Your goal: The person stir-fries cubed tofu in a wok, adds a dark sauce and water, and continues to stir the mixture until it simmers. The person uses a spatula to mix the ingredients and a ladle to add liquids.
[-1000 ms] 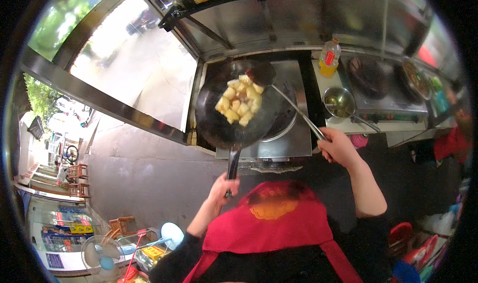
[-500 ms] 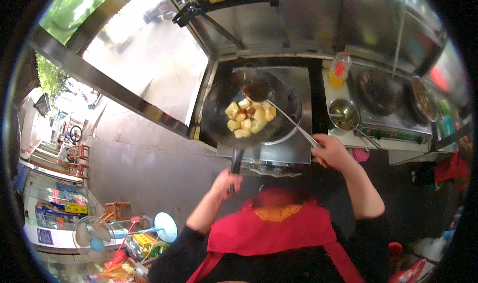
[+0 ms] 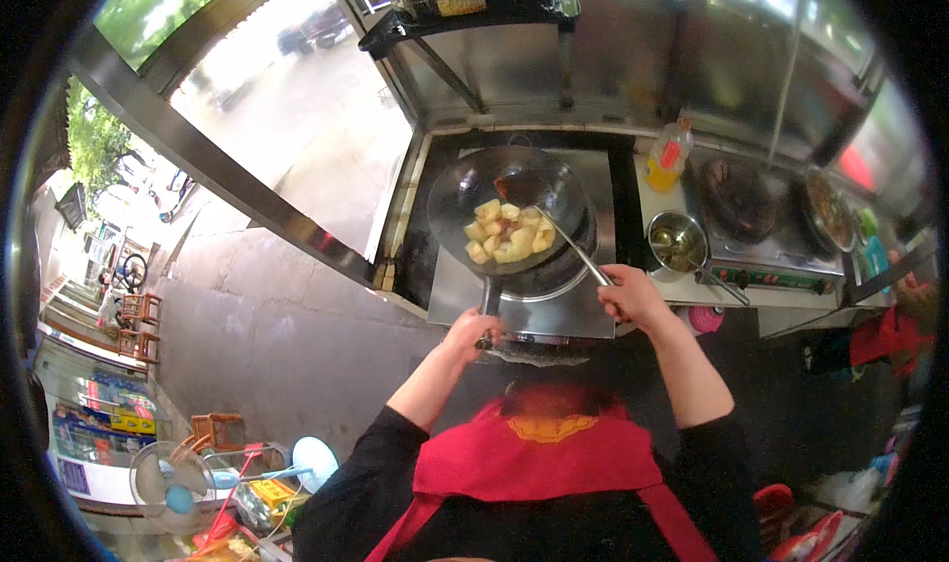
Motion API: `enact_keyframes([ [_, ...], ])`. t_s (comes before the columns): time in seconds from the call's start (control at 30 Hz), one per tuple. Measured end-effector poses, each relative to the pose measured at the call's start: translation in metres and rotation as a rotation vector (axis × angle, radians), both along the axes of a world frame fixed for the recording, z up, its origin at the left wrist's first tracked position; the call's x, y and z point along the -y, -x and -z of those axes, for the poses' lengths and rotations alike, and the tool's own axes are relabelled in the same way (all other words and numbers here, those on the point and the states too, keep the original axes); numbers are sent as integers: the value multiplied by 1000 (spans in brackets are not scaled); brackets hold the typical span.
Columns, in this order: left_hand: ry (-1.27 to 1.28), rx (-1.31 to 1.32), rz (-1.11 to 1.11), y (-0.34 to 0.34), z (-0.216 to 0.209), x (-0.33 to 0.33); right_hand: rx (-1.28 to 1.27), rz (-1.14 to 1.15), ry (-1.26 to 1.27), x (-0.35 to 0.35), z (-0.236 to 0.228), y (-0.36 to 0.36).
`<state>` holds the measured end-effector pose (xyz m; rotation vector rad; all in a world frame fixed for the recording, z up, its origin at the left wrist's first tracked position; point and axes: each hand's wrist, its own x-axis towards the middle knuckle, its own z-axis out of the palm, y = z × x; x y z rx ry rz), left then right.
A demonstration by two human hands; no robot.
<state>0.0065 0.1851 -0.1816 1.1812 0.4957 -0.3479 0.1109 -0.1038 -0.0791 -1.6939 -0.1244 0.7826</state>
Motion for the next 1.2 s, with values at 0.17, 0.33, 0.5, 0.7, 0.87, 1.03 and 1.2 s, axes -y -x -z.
enact_keyframes([
  [0.17, -119, 5, 83, 62, -10, 3, 111, 56, 167, 13, -20, 26],
  [0.33, 31, -24, 62, 13, 28, -21, -41, 86, -67, -12, 5, 11],
  [0.5, 82, -63, 35, -13, 49, -6, -138, 200, -129, -30, 6, 15],
  [0.7, -42, 26, 139, -29, 81, 0, -332, 294, -445, -37, 38, 22],
  [0.87, 154, -60, -94, -13, 59, -4, -524, 327, -760, -56, 97, 8],
  [1.03, -26, -170, -426, 124, 108, -52, -646, 341, -655, -64, 164, 8],
  [1.2, -104, -553, -751, 358, 120, -28, -547, 183, -339, -77, 181, -3],
])
